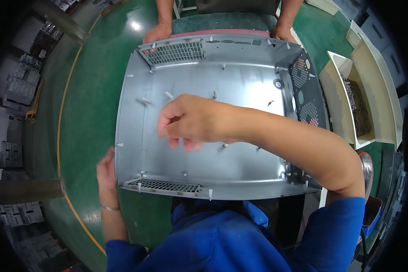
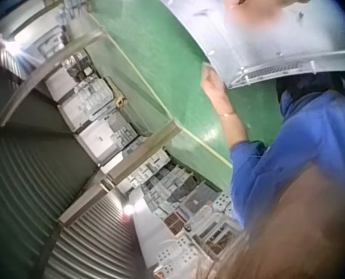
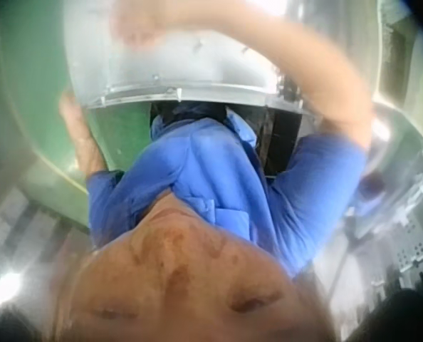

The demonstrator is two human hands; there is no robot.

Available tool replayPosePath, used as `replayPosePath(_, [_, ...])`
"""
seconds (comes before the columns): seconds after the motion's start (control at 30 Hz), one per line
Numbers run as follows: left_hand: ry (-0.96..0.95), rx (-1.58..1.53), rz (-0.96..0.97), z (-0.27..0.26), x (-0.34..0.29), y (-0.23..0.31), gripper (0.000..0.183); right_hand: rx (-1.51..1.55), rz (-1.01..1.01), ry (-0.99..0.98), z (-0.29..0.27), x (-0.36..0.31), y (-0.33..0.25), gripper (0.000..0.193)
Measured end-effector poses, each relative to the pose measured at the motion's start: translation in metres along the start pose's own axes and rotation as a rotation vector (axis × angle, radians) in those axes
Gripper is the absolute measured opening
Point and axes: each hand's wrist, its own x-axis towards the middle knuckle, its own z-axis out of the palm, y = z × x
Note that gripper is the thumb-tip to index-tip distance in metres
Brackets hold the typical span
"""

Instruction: The person inserts small white plastic clips into pre-drilled holes on a large silver metal chassis. They work systematically across the surface, picking clips from a nearby container and pressing them into place.

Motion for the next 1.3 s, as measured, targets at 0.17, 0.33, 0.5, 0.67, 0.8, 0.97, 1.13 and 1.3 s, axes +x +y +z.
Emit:
replayPosePath(0.17, [-0.402, 0.027, 0.249, 0.155, 0.009, 0.091, 0.026, 0.037, 0.049, 0.034, -0.010, -0.055, 0.013, 0.011])
replayPosePath(0.33, [-0.540, 0.561, 0.446, 0.257, 0.020, 0.120, 0.024, 0.074, -0.013, 0.028, -0.006, -0.067, 0.041, 0.011])
replayPosePath(0.5, [-0.269, 1.339, 0.762, 0.307, 0.034, 0.122, 0.020, 0.019, -0.109, 0.028, -0.003, -0.063, 0.045, 0.011])
replayPosePath(0.67, [-0.218, 1.747, 0.874, 0.327, 0.080, 0.107, 0.018, -0.246, -0.379, 0.251, 0.003, -0.055, 0.060, 0.010])
replayPosePath(0.8, [-0.318, 1.551, 0.807, 0.323, 0.120, 0.107, 0.016, -0.463, -0.364, 0.354, 0.001, -0.059, 0.054, 0.009])
replayPosePath(0.97, [-0.379, 1.742, 0.621, 0.328, 0.130, 0.108, 0.017, -0.659, -0.486, 0.369, 0.000, -0.060, 0.056, 0.007])
replayPosePath(1.13, [-0.338, 1.911, 0.347, 0.342, 0.126, 0.111, 0.015, -0.789, -0.539, 0.365, 0.001, -0.067, 0.051, 0.015])
replayPosePath(1.3, [-0.397, 1.973, 0.279, 0.336, 0.152, 0.111, 0.011, -0.807, -0.563, 0.359, -0.004, -0.068, 0.050, 0.016])
